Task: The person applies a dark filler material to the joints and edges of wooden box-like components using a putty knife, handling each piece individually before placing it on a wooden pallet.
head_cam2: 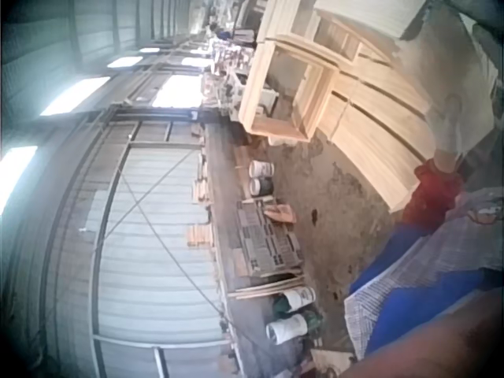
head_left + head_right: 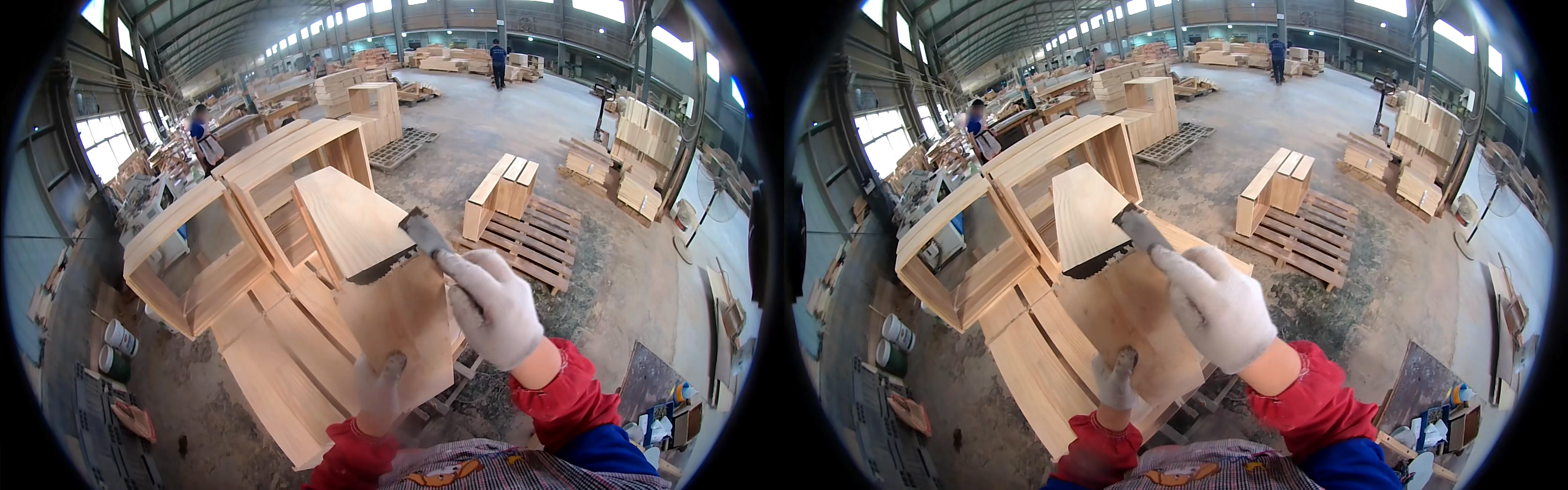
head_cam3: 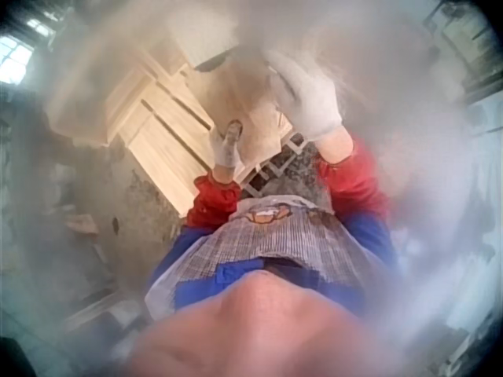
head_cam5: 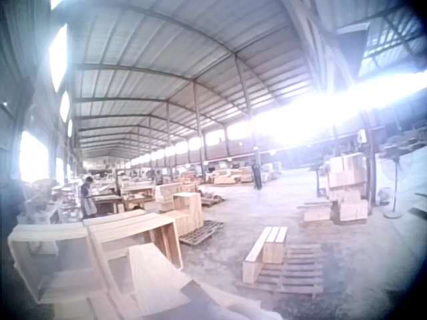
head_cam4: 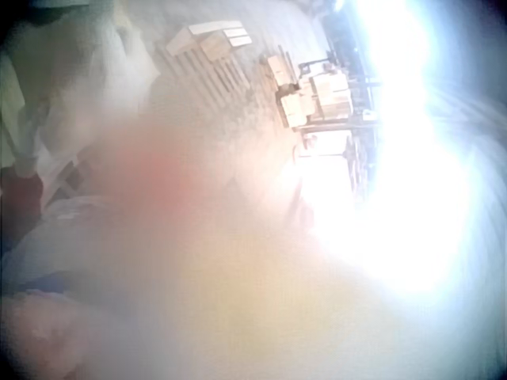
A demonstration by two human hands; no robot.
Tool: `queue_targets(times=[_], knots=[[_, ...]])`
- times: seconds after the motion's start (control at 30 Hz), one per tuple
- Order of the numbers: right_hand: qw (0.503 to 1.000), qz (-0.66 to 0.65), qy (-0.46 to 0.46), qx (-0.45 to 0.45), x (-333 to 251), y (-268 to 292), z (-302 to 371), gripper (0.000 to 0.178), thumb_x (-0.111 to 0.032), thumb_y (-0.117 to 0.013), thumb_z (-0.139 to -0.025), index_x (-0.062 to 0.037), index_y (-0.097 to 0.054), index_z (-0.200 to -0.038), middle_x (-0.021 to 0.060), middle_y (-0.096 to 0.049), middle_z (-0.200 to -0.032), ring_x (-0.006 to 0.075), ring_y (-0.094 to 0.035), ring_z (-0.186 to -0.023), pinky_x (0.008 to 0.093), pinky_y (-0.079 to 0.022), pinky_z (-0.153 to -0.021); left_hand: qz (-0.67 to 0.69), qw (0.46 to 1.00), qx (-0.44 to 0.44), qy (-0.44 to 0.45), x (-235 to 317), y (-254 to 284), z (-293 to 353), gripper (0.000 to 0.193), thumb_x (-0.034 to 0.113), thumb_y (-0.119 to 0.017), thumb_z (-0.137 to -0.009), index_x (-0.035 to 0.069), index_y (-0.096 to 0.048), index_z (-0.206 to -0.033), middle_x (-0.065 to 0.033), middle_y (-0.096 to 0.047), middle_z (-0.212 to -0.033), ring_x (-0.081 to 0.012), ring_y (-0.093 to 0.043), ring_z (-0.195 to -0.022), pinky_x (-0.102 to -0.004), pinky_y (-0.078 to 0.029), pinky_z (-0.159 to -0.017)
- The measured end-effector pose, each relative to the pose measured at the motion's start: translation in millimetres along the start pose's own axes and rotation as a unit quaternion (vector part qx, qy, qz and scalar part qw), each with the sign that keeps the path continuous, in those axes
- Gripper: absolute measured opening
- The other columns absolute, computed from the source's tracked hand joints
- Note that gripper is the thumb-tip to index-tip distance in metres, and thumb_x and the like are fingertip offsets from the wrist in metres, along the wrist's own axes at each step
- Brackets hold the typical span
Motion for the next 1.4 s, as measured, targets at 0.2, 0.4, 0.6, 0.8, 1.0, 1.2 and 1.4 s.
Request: queue_targets(times=[0.2,0.4,0.6,0.8,1.0,1.2,1.4], knots=[[0.984,0.067,0.080,-0.142,-32.0,-2.2,7.8,0.040,-0.011,-0.070,-0.084,-0.0177,-0.069,-0.123,0.0026,-0.062,-0.095,0.0231,-0.066,-0.073,0.0341,-0.054,-0.056,-0.003,1.000,0.006,0.008,-4.1,1.9,1.5,0.023,0.004,-0.059,-0.095,-0.005,-0.064,-0.115,0.0007,-0.065,-0.094,-0.0057,-0.058,-0.077,-0.0230,-0.046,-0.064],[0.981,0.131,0.067,-0.130,-5.8,30.9,-3.8,0.045,-0.007,-0.064,-0.081,-0.0172,-0.069,-0.125,0.0037,-0.062,-0.092,0.0246,-0.065,-0.073,0.0357,-0.053,-0.058,0.003,1.000,0.000,0.006,-1.3,2.3,1.7,0.025,0.001,-0.057,-0.093,-0.006,-0.064,-0.116,-0.0014,-0.065,-0.094,-0.0072,-0.060,-0.077,-0.0233,-0.047,-0.065],[0.989,0.111,-0.003,-0.098,6.9,46.0,11.7,0.042,-0.005,-0.064,-0.084,-0.0121,-0.067,-0.125,0.0119,-0.065,-0.098,0.0315,-0.068,-0.075,0.0394,-0.055,-0.062,0.030,1.000,0.008,-0.002,0.0,-3.6,0.6,0.023,0.003,-0.058,-0.094,-0.005,-0.063,-0.115,-0.0001,-0.062,-0.091,-0.0063,-0.055,-0.074,-0.0227,-0.044,-0.062],[0.999,0.004,-0.036,-0.011,-11.8,20.6,32.8,0.049,-0.001,-0.063,-0.085,-0.0070,-0.062,-0.134,0.0134,-0.064,-0.097,0.0340,-0.068,-0.074,0.0408,-0.056,-0.062,0.021,0.999,-0.008,-0.037,0.8,5.1,-2.8,0.021,0.011,-0.062,-0.095,-0.002,-0.062,-0.111,0.0022,-0.059,-0.088,-0.0061,-0.052,-0.074,-0.0225,-0.042,-0.063],[0.997,-0.067,-0.041,-0.023,-15.6,-20.7,27.6,0.049,-0.001,-0.067,-0.086,-0.0041,-0.061,-0.135,0.0146,-0.061,-0.104,0.0309,-0.068,-0.076,0.0399,-0.056,-0.065,0.032,0.998,-0.045,-0.037,-2.8,2.1,-5.4,0.039,0.023,-0.068,-0.098,-0.004,-0.060,-0.125,0.0011,-0.061,-0.100,-0.0067,-0.053,-0.082,-0.0229,-0.043,-0.070],[0.996,-0.043,-0.072,-0.035,-11.0,-27.2,36.4,0.045,-0.002,-0.068,-0.088,-0.0082,-0.065,-0.132,0.0165,-0.057,-0.110,0.0295,-0.068,-0.082,0.0390,-0.056,-0.066,0.033,0.998,-0.024,-0.043,0.8,0.5,-8.5,0.041,0.025,-0.069,-0.097,-0.004,-0.061,-0.124,0.0006,-0.062,-0.100,-0.0074,-0.054,-0.083,-0.0245,-0.043,-0.071],[0.995,-0.049,-0.088,-0.026,-7.9,-32.9,33.4,0.045,-0.002,-0.069,-0.086,-0.0111,-0.067,-0.130,0.0154,-0.058,-0.108,0.0316,-0.067,-0.081,0.0389,-0.056,-0.066,0.016,0.999,0.000,-0.046,1.8,-0.7,-8.8,0.039,0.027,-0.067,-0.098,-0.004,-0.064,-0.121,0.0006,-0.065,-0.099,-0.0073,-0.055,-0.080,-0.0242,-0.043,-0.068]])
Point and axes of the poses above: each hand's wrist, its own z-axis away from the middle knuckle, its own y-axis out of the back of the hand, x = y × z, the point moved 7 cm from there along -z, towards the middle knuckle
